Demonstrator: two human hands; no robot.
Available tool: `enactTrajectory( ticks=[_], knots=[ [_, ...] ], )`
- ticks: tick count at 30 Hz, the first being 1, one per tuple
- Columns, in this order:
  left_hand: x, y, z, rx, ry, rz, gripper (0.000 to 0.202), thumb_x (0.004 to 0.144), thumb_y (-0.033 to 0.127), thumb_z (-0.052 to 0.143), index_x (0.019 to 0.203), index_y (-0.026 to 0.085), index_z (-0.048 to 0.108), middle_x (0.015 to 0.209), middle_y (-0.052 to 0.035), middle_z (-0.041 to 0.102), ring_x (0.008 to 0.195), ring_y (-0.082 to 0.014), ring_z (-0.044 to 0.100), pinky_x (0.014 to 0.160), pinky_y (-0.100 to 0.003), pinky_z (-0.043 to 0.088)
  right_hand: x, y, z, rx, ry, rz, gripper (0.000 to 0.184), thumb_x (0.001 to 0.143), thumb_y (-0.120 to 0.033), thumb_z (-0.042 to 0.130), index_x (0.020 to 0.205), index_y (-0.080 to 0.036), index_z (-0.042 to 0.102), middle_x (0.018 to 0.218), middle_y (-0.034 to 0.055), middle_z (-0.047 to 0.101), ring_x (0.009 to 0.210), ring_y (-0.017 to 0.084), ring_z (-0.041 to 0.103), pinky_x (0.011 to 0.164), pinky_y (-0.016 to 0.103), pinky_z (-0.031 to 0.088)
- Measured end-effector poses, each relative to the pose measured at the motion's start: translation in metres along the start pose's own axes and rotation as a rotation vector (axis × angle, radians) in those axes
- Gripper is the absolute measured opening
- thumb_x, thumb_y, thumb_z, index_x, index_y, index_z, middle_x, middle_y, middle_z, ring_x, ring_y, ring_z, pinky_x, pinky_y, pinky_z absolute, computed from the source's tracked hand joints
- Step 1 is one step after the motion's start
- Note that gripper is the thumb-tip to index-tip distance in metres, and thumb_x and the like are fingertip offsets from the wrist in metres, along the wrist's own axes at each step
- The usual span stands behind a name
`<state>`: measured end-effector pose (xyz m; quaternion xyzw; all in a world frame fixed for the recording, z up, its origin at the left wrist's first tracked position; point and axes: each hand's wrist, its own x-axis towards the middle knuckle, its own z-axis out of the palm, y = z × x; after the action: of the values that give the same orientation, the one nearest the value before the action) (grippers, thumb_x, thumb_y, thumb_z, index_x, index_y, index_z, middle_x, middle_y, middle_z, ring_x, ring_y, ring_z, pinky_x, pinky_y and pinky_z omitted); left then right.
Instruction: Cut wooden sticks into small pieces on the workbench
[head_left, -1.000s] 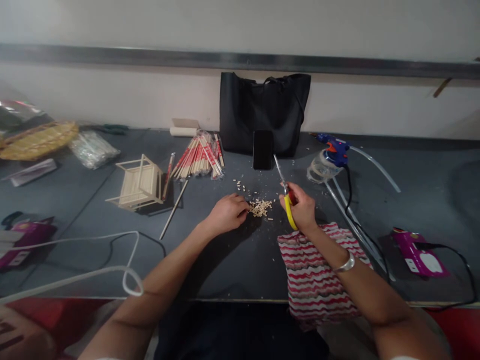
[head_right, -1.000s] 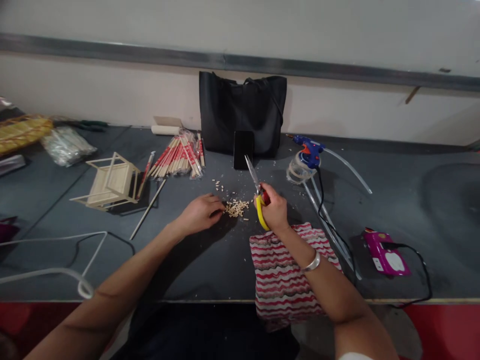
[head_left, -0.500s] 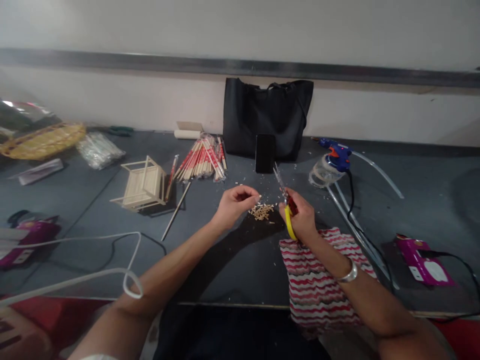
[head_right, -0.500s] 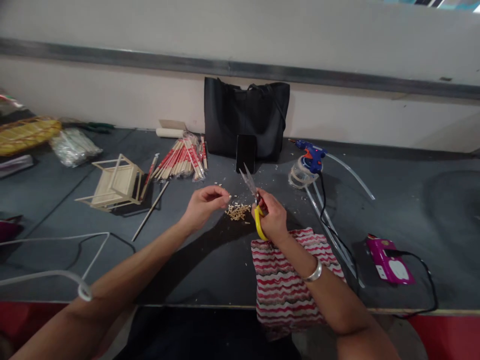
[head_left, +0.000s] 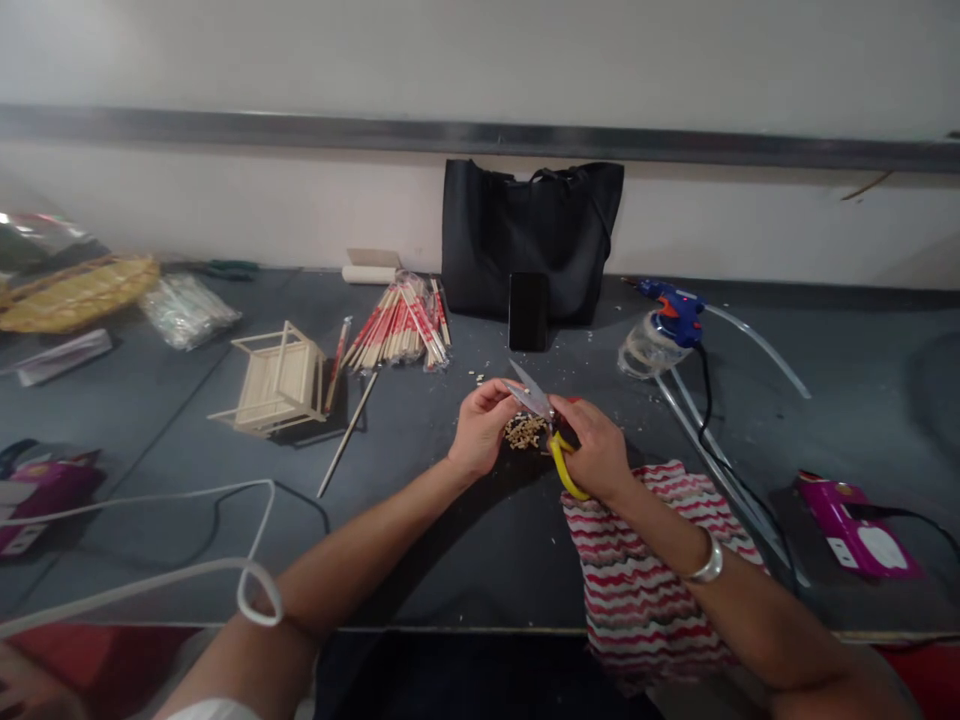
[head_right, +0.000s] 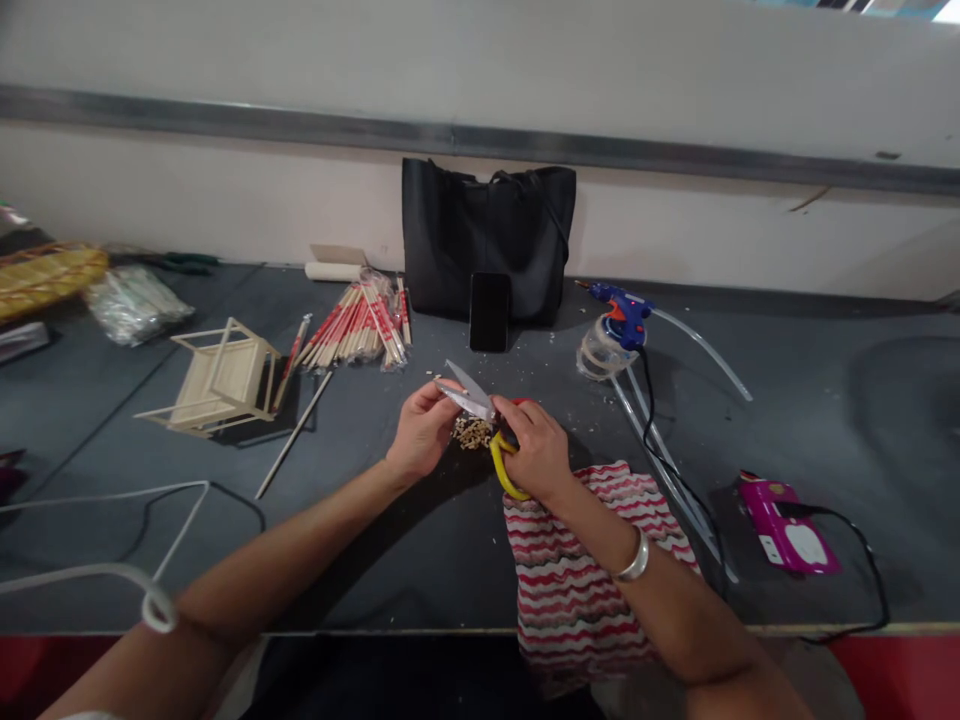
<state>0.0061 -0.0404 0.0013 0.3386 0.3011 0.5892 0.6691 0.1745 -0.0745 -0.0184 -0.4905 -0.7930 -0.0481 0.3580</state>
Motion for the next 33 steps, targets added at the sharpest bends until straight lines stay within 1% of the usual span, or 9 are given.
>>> enactTrajectory(
  ticks=[5,9,17,23,26,29,33],
  knots=[
    [0.0004,-0.0018,-0.0003,-0.016,-0.006,0.013,0.035,0.055,0.039,0.094,0.068,0.018,0.069,0.065,0.0026,0.067,0.061,-0.0098,0.06,0.066,-0.023,0.051,-0.0022,-0.0008,0.0022,0.022,-0.002,0.027,0.045,0.078,-0.015,0.056,0.123,-0.02,0.063,0.093,0.0056,0.071,0.087,0.022,0.067,0.08,0.032,0.056],
    [0.0006,-0.0046,-0.0013,-0.036,0.009,0.003,0.035,0.054,0.038,0.094,0.068,0.018,0.069,0.07,0.0018,0.07,0.064,-0.0104,0.062,0.069,-0.024,0.052,-0.0026,-0.0009,0.0033,0.035,-0.017,0.049,0.046,0.077,-0.015,0.056,0.123,-0.021,0.062,0.096,0.006,0.071,0.086,0.022,0.067,0.079,0.032,0.057],
    [0.0021,-0.0068,-0.0028,-0.002,0.012,0.014,0.033,0.056,0.036,0.094,0.07,0.018,0.069,0.067,0.0027,0.067,0.065,-0.0104,0.061,0.07,-0.024,0.052,-0.0024,0.0001,0.0029,0.036,-0.024,0.034,0.046,0.077,-0.014,0.056,0.122,-0.02,0.063,0.096,0.0066,0.072,0.087,0.022,0.067,0.079,0.032,0.057],
    [0.0032,-0.0054,-0.0018,0.009,0.047,0.006,0.035,0.053,0.037,0.094,0.067,0.018,0.069,0.065,0.0029,0.067,0.061,-0.0097,0.06,0.067,-0.023,0.052,-0.0048,0.0014,0.0052,0.005,-0.031,0.047,0.046,0.078,-0.013,0.053,0.122,-0.02,0.064,0.093,0.0064,0.071,0.083,0.021,0.067,0.075,0.032,0.057],
    [0.0035,-0.0028,-0.0016,0.034,0.055,0.018,0.035,0.051,0.037,0.095,0.065,0.018,0.07,0.065,0.0027,0.068,0.061,-0.0095,0.06,0.065,-0.022,0.051,-0.0054,0.0003,0.005,0.011,-0.046,0.064,0.048,0.077,-0.013,0.053,0.124,-0.02,0.064,0.093,0.0063,0.071,0.085,0.022,0.067,0.078,0.032,0.057],
    [0.0034,-0.0013,-0.002,0.067,0.061,0.038,0.032,0.052,0.035,0.094,0.065,0.018,0.07,0.065,0.002,0.068,0.061,-0.01,0.06,0.065,-0.022,0.051,-0.0066,-0.0017,0.0047,0.024,-0.058,0.082,0.049,0.077,-0.013,0.055,0.125,-0.02,0.063,0.094,0.0064,0.071,0.088,0.022,0.067,0.081,0.032,0.058],
    [0.0026,-0.0013,-0.0017,0.092,0.047,0.043,0.032,0.054,0.035,0.093,0.066,0.017,0.069,0.066,0.0011,0.068,0.061,-0.0113,0.061,0.064,-0.024,0.052,-0.0082,-0.0033,0.0044,0.018,-0.057,0.099,0.049,0.077,-0.014,0.055,0.125,-0.021,0.063,0.097,0.0069,0.071,0.09,0.022,0.067,0.08,0.033,0.058]
  ],
)
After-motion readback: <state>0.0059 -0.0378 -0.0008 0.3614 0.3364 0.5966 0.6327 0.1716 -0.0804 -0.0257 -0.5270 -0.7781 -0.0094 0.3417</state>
